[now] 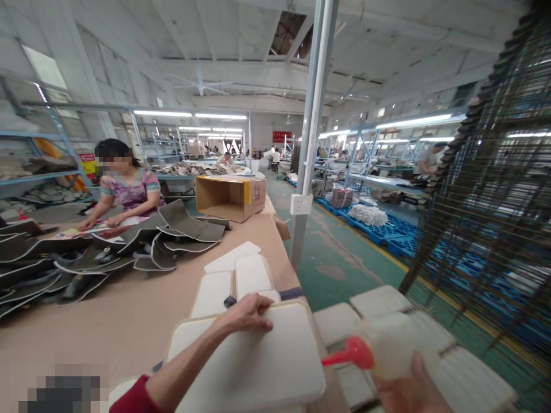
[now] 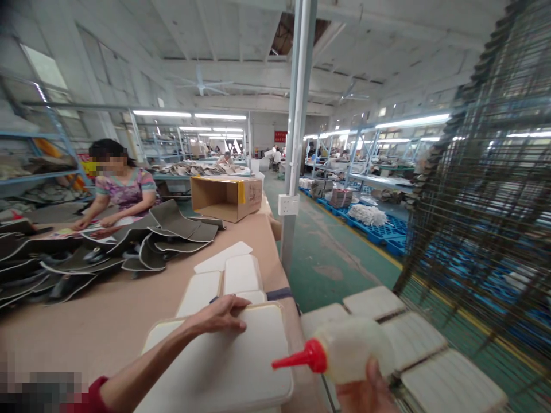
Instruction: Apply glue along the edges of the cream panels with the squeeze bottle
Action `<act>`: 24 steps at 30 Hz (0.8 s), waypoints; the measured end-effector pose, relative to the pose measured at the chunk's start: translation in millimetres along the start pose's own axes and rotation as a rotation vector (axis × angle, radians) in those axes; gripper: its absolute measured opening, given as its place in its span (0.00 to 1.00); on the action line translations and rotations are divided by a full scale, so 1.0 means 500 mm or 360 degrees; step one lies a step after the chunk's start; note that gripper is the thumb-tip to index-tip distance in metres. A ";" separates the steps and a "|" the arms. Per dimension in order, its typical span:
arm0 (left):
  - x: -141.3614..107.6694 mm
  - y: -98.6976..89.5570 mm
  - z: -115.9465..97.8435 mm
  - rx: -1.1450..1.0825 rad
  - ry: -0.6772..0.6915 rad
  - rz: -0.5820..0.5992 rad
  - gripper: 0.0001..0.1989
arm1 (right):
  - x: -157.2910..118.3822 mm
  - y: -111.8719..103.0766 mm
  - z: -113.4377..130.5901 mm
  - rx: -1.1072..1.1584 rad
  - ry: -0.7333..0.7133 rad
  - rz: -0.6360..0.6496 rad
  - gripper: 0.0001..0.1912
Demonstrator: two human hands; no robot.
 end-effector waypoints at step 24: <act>-0.305 0.035 -0.178 0.0030 0.0091 0.0220 0.25 | -0.031 0.146 0.168 -0.0189 -0.0164 0.0697 0.30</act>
Point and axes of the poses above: each hand's wrist, its own x-axis towards the middle knuckle, its own y-axis out of the palm, z = x × y, the point moved 6 cm from there along x, towards the middle knuckle, and after that the axes turned 12 degrees about z, right-handed, at the moved point
